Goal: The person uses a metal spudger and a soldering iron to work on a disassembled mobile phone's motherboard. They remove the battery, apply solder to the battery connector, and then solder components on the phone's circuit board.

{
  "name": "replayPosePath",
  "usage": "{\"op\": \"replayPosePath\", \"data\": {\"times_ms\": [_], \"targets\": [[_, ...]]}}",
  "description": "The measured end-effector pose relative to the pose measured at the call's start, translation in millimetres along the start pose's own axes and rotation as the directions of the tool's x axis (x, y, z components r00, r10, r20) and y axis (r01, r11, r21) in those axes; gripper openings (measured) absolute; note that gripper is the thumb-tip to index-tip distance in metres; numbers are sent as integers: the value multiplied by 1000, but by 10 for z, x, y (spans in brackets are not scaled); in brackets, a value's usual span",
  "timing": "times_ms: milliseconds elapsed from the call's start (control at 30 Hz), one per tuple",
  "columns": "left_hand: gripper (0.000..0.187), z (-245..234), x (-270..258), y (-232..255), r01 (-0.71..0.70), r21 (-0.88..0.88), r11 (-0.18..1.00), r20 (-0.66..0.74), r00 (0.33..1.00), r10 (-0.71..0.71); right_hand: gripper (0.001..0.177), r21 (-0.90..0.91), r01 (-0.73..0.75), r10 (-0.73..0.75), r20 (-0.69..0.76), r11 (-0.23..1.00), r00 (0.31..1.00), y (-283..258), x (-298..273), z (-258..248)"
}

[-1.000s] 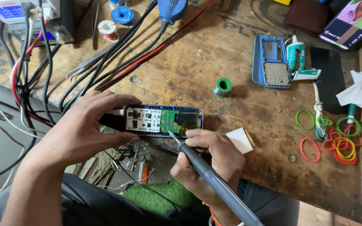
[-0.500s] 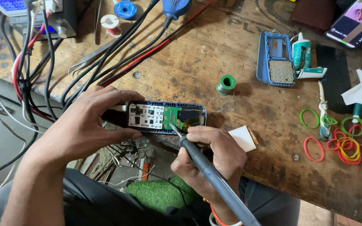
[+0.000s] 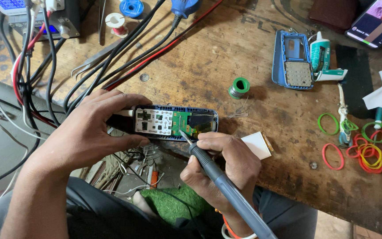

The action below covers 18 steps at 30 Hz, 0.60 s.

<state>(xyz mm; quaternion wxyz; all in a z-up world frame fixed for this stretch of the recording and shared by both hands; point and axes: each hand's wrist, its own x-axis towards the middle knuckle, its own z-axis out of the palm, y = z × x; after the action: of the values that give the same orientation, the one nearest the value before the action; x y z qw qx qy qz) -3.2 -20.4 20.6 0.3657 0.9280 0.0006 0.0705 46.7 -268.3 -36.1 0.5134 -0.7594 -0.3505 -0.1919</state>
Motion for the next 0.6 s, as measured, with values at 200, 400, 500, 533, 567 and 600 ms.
{"op": "replayPosePath", "data": {"times_ms": [200,400,500,533,567,600], "targets": [[61,8,-8,-5,-14,-22,1000,-11,1000,13,38,55,-22,21,16,998,1000,0,-2,2],[61,10,-14,-10,-17,-51,999,-9,1000,17,44,119,-20,15,48,993,999,7,-14,2],[62,9,-21,-8,-16,-28,999,-15,1000,15,44,137,-75,70,43,988,997,-2,-28,6],[62,9,-17,-8,-19,-30,999,-16,1000,19,44,151,-127,122,43,980,992,-6,-34,5],[63,9,-13,-9,-23,-31,999,-16,1000,22,45,171,-125,119,49,977,992,-8,-39,3],[62,8,-13,-10,-19,-25,999,-15,1000,19,46,191,-123,115,55,974,992,-8,-41,-2]]}}
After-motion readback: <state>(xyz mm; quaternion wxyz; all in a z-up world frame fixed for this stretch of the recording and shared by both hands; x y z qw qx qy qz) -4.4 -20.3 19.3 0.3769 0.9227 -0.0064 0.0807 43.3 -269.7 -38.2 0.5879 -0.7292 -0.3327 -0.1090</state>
